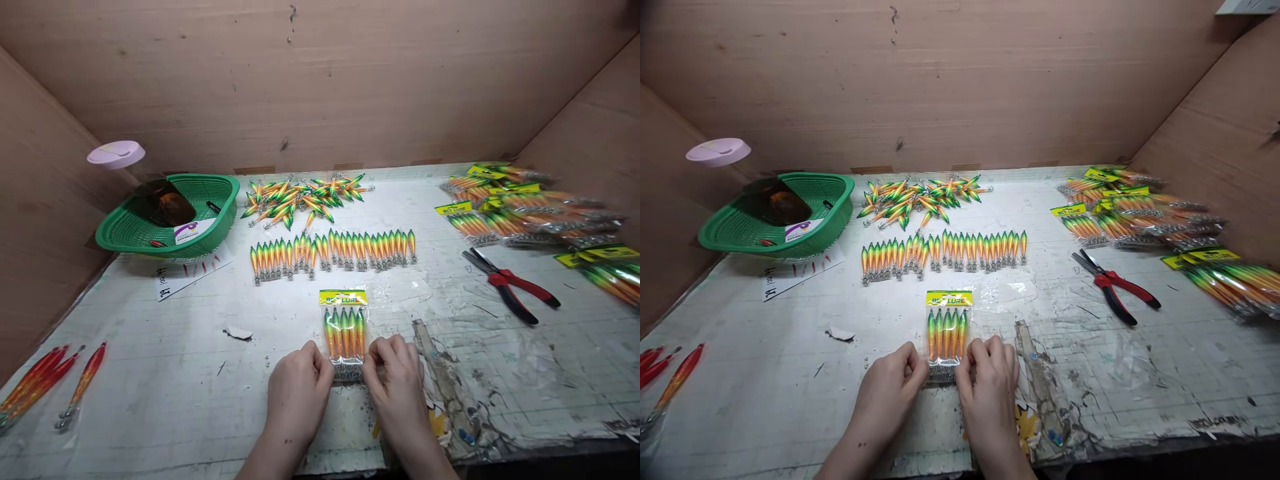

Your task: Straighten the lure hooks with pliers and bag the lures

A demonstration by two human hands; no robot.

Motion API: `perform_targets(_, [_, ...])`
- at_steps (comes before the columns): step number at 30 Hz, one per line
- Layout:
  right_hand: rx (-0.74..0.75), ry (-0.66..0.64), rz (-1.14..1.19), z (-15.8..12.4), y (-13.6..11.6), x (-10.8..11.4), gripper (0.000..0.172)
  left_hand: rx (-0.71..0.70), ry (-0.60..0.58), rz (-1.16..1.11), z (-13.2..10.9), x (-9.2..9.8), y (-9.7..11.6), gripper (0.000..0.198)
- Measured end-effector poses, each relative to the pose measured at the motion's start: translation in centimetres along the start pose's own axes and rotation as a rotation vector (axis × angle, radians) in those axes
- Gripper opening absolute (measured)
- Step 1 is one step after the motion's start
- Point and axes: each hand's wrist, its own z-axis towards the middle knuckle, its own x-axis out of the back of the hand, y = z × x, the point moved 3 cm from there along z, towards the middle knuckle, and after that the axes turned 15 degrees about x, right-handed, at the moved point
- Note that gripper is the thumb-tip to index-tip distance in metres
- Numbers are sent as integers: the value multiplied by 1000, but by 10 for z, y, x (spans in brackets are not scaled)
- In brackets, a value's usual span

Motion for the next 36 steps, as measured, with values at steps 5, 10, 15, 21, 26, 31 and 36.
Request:
perform_targets(5, [-37,19,114,-1,4,3,22,-43,108,130,-2,5,14,25])
perform_targets(10, [-62,8,351,-4,8,9,26,-181,127,-228,4,0,11,25])
perform_targets(15, [-148,56,618,3,10,19,32,-59,-262,-792,4,-3,9,35])
perform_targets(21, [-281,-78,797,23,5,34,34,-33,-459,-1169,-11,4,23,51])
perform_targets(26, [-295,-133,893,34,-1,42,41,-63,-572,-1169,-15,8,29,41])
perform_targets(31, [-338,-131,973,32,3,38,45,-66,-601,-1175,-13,5,27,44])
perform_targets(36, [-321,-178,922,33,7,37,41,-60,-579,-1189,-9,5,27,46])
